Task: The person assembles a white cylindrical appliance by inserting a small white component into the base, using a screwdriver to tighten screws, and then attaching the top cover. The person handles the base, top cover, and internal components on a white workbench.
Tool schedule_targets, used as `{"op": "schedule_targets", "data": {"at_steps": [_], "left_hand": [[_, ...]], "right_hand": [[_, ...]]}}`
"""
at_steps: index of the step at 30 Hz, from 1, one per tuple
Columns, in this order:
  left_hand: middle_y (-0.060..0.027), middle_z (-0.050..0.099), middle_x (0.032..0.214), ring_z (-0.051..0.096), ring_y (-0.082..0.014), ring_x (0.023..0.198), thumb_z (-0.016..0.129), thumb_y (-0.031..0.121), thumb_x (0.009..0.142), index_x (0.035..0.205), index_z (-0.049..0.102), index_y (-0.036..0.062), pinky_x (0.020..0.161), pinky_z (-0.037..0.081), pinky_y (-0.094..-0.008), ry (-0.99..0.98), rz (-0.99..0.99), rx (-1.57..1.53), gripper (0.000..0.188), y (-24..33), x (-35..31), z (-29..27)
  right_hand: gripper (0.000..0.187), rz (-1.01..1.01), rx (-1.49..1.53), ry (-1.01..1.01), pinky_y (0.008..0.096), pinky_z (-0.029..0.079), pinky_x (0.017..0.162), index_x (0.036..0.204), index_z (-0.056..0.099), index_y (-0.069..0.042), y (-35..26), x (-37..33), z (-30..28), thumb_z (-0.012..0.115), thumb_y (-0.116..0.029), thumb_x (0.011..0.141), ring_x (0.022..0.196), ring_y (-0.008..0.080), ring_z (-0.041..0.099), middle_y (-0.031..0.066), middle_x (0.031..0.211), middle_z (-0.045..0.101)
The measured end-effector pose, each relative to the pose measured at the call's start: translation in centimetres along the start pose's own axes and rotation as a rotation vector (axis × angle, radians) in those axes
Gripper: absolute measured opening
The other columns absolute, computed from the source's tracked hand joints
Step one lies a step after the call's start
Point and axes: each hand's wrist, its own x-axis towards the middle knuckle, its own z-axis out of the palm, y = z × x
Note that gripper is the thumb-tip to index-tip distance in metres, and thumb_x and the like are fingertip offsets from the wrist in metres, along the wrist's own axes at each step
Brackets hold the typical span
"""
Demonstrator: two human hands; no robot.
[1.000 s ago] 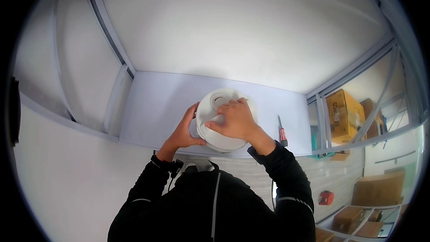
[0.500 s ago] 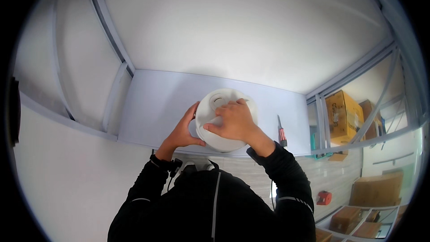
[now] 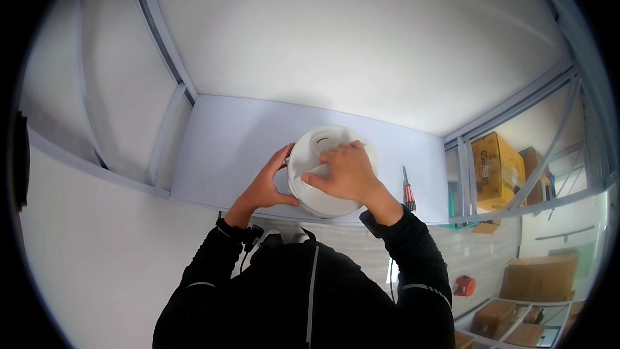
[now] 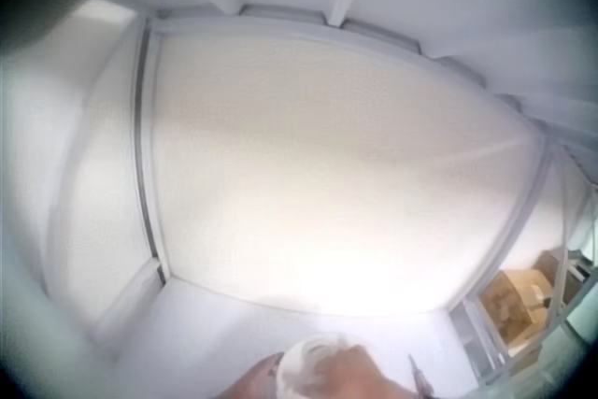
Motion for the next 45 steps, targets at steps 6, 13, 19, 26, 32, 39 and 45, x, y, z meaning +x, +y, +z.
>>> {"op": "schedule_targets", "data": {"at_steps": [6,13,19,26,32,39,45], "left_hand": [[-0.0149,0.039,0.172,0.039,-0.0298,0.157,0.104,0.029,0.064,0.170,0.027,0.0061,0.124,0.039,-0.0489,-0.044,-0.081,-0.058,0.133,-0.1,0.0,-0.9],[-0.0121,0.039,0.172,0.039,-0.0298,0.157,0.104,0.026,0.064,0.171,0.028,0.0100,0.124,0.039,-0.0514,-0.056,-0.093,-0.108,0.132,-0.7,0.1,-1.1],[-0.0129,0.037,0.173,0.037,-0.0292,0.158,0.105,0.025,0.062,0.172,0.025,0.0097,0.127,0.036,-0.0509,-0.079,-0.134,-0.117,0.137,-0.5,0.3,-1.4],[-0.0123,0.035,0.174,0.035,-0.0308,0.160,0.105,0.027,0.063,0.172,0.024,0.0109,0.127,0.033,-0.0549,-0.093,-0.144,-0.161,0.137,-0.5,0.3,-1.6],[-0.0123,0.035,0.175,0.034,-0.0303,0.160,0.105,0.026,0.063,0.172,0.024,0.0104,0.128,0.032,-0.0545,-0.107,-0.140,-0.170,0.137,-0.6,0.4,-1.7],[-0.0116,0.037,0.173,0.035,-0.0298,0.159,0.105,0.024,0.062,0.171,0.026,0.0101,0.127,0.034,-0.0543,-0.087,-0.155,-0.165,0.136,-0.5,0.3,-1.7],[-0.0111,0.036,0.173,0.036,-0.0289,0.159,0.105,0.023,0.062,0.172,0.023,0.0101,0.128,0.036,-0.0510,-0.099,-0.167,-0.144,0.138,-0.3,0.3,-1.8]], "right_hand": [[0.052,0.021,-0.013,-0.023,0.0435,0.040,0.082,0.078,0.071,-0.006,-0.2,-0.1,-0.1,0.079,-0.057,0.084,0.082,0.0330,0.065,0.0100,0.077,0.069],[0.052,0.038,-0.032,-0.033,0.0426,0.041,0.083,0.078,0.071,-0.006,0.0,0.1,0.7,0.078,-0.057,0.084,0.081,0.0318,0.066,0.0093,0.075,0.068],[0.052,0.031,-0.043,-0.046,0.0436,0.042,0.084,0.080,0.074,-0.007,0.1,0.3,0.5,0.078,-0.059,0.083,0.081,0.0312,0.066,0.0085,0.075,0.069],[0.049,0.032,-0.075,-0.022,0.0420,0.042,0.082,0.077,0.074,-0.008,-0.5,0.3,0.6,0.082,-0.056,0.078,0.078,0.0287,0.066,0.0073,0.074,0.068],[0.053,0.037,-0.070,-0.038,0.0464,0.043,0.081,0.080,0.081,-0.008,-0.3,0.3,1.0,0.079,-0.061,0.078,0.080,0.0309,0.067,0.0094,0.077,0.071],[0.049,0.021,-0.109,-0.055,0.0429,0.043,0.082,0.079,0.076,-0.008,-0.4,0.3,0.9,0.082,-0.057,0.079,0.081,0.0282,0.067,0.0060,0.076,0.069],[0.041,-0.018,-0.016,-0.029,0.0432,0.042,0.083,0.084,0.078,-0.010,0.4,0.1,1.6,0.081,-0.051,0.086,0.085,0.0291,0.067,0.0062,0.083,0.073]]}}
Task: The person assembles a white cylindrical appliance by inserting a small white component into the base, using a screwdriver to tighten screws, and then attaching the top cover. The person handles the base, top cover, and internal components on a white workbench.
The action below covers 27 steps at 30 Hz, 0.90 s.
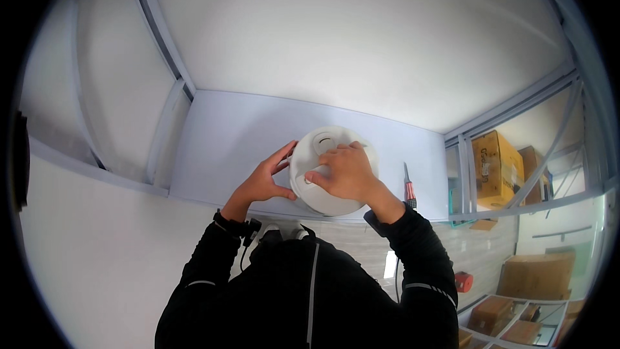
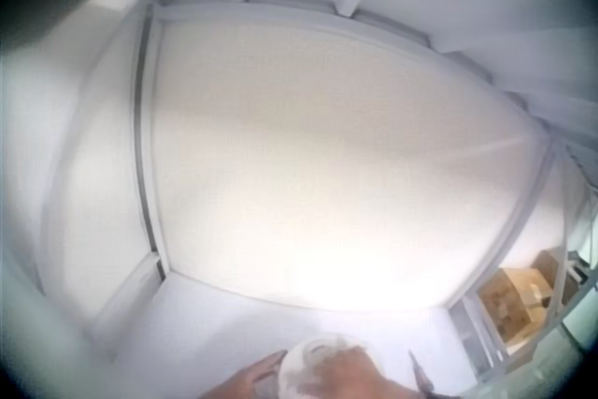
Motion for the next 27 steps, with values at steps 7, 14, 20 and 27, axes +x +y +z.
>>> {"op": "schedule_targets", "data": {"at_steps": [7,14,20,27], "left_hand": [[-0.0093,0.037,0.173,0.036,-0.0295,0.158,0.105,0.024,0.062,0.171,0.027,0.0125,0.126,0.037,-0.0548,0.013,-0.016,0.007,0.135,0.4,0.0,-0.1],[-0.0123,0.041,0.171,0.038,-0.0326,0.157,0.105,0.035,0.062,0.169,0.031,0.0106,0.125,0.036,-0.0542,0.045,-0.077,0.116,0.132,1.8,-0.2,0.0],[-0.0165,0.043,0.168,0.040,-0.0334,0.157,0.105,0.036,0.062,0.167,0.035,0.0054,0.128,0.033,-0.0474,0.055,0.027,0.129,0.130,1.7,-0.2,0.1],[-0.0147,0.039,0.170,0.035,-0.0361,0.158,0.103,0.041,0.062,0.168,0.036,0.0082,0.128,0.030,-0.0536,0.089,0.217,0.327,0.129,1.0,0.3,-0.4]], "right_hand": [[0.037,0.043,0.062,-0.042,0.0431,0.041,0.081,0.083,0.077,-0.009,0.0,0.3,-0.5,0.082,-0.046,0.088,0.082,0.0301,0.066,0.0076,0.080,0.072],[0.039,0.036,0.111,-0.011,0.0429,0.042,0.080,0.080,0.075,-0.008,0.1,0.2,-0.6,0.082,-0.046,0.088,0.078,0.0316,0.064,0.0089,0.074,0.068],[0.038,0.042,0.120,-0.022,0.0430,0.042,0.081,0.080,0.074,-0.008,0.3,0.2,-0.6,0.082,-0.045,0.088,0.078,0.0325,0.064,0.0102,0.074,0.068],[0.032,0.091,0.223,-0.052,0.0391,0.046,0.077,0.084,0.076,-0.006,0.6,0.4,-1.7,0.082,-0.037,0.091,0.077,0.0306,0.066,0.0121,0.077,0.069]]}}
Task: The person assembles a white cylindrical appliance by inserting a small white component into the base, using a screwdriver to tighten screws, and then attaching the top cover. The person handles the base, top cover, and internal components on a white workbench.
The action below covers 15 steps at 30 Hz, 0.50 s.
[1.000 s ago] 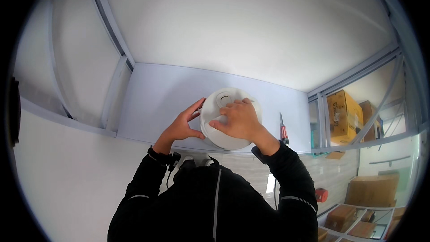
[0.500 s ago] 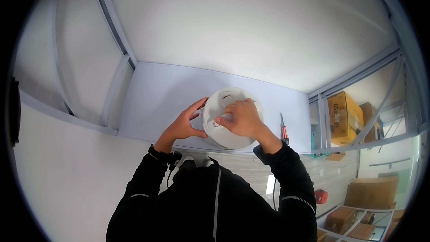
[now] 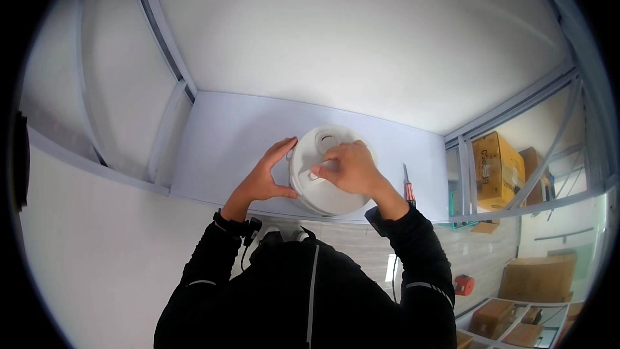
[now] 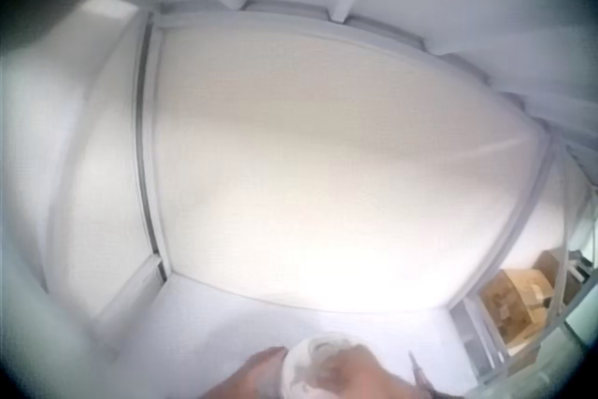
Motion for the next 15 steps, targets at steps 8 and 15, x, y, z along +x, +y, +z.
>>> {"op": "schedule_targets", "data": {"at_steps": [8,15], "left_hand": [[-0.0205,0.042,0.166,0.035,-0.0402,0.157,0.099,0.046,0.071,0.166,0.037,0.0061,0.128,0.031,-0.0510,0.030,0.060,-0.024,0.121,2.6,2.5,0.4],[-0.0197,0.044,0.166,0.041,-0.0361,0.155,0.096,0.040,0.076,0.167,0.034,0.0053,0.127,0.033,-0.0473,0.100,0.061,-0.112,0.115,5.4,5.9,2.7]], "right_hand": [[0.039,0.138,0.459,0.047,0.0344,0.050,0.068,0.089,0.076,0.000,2.0,-0.3,-1.6,0.082,-0.038,0.092,0.069,0.0200,0.063,0.0120,0.074,0.068],[0.034,0.118,0.866,0.120,0.0278,0.048,0.074,0.091,0.071,-0.003,5.0,-1.1,-2.9,0.075,-0.035,0.102,0.082,0.0079,0.057,-0.0022,0.085,0.067]]}}
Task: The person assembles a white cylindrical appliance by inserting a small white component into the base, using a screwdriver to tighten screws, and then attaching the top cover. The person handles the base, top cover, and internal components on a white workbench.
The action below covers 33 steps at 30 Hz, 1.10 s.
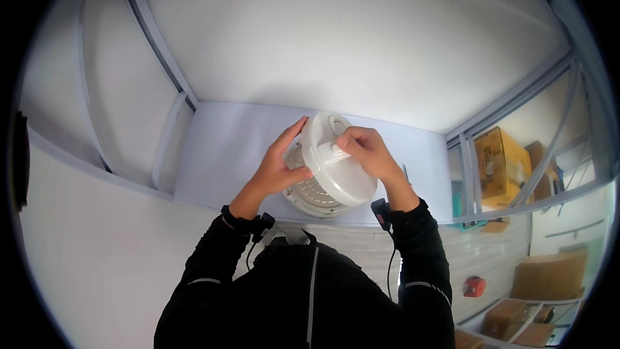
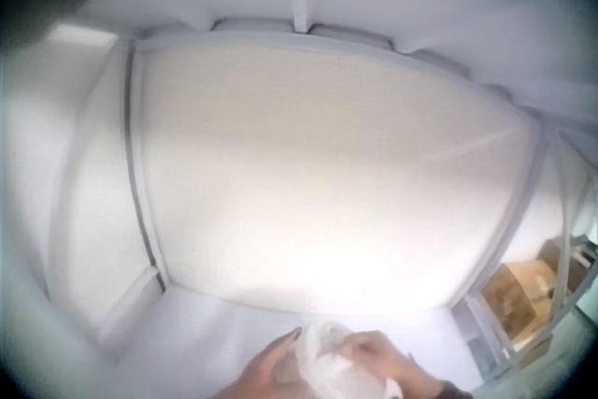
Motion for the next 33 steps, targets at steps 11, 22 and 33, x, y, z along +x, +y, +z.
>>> {"op": "schedule_targets", "data": {"at_steps": [11,22,33], "left_hand": [[-0.0211,0.045,0.166,0.040,-0.0388,0.155,0.098,0.036,0.070,0.164,0.040,0.0041,0.127,0.033,-0.0494,-0.057,0.011,0.189,0.115,-0.4,-2.6,-2.1],[-0.0182,0.047,0.166,0.035,-0.0392,0.159,0.098,0.038,0.072,0.161,0.046,0.0048,0.128,0.033,-0.0503,-0.053,-0.075,0.301,0.109,-2.7,-7.5,-3.1],[-0.0186,0.042,0.170,0.036,-0.0379,0.159,0.098,0.037,0.073,0.162,0.045,0.0050,0.128,0.034,-0.0479,-0.063,-0.121,0.244,0.108,-3.1,-7.8,-3.4]], "right_hand": [[0.036,-0.127,-0.343,-0.024,0.0334,0.049,0.069,0.084,0.072,-0.007,-0.6,-0.6,1.7,0.083,-0.040,0.093,0.074,0.0177,0.063,0.0037,0.076,0.068],[0.053,-0.222,-0.906,-0.022,0.0440,0.044,0.083,0.081,0.075,-0.011,0.2,-0.6,6.0,0.083,-0.063,0.081,0.083,0.0316,0.067,0.0079,0.079,0.071],[0.050,-0.273,-0.946,-0.017,0.0422,0.043,0.079,0.078,0.078,-0.011,0.2,-0.2,6.6,0.081,-0.061,0.081,0.080,0.0275,0.069,0.0042,0.078,0.074]]}}
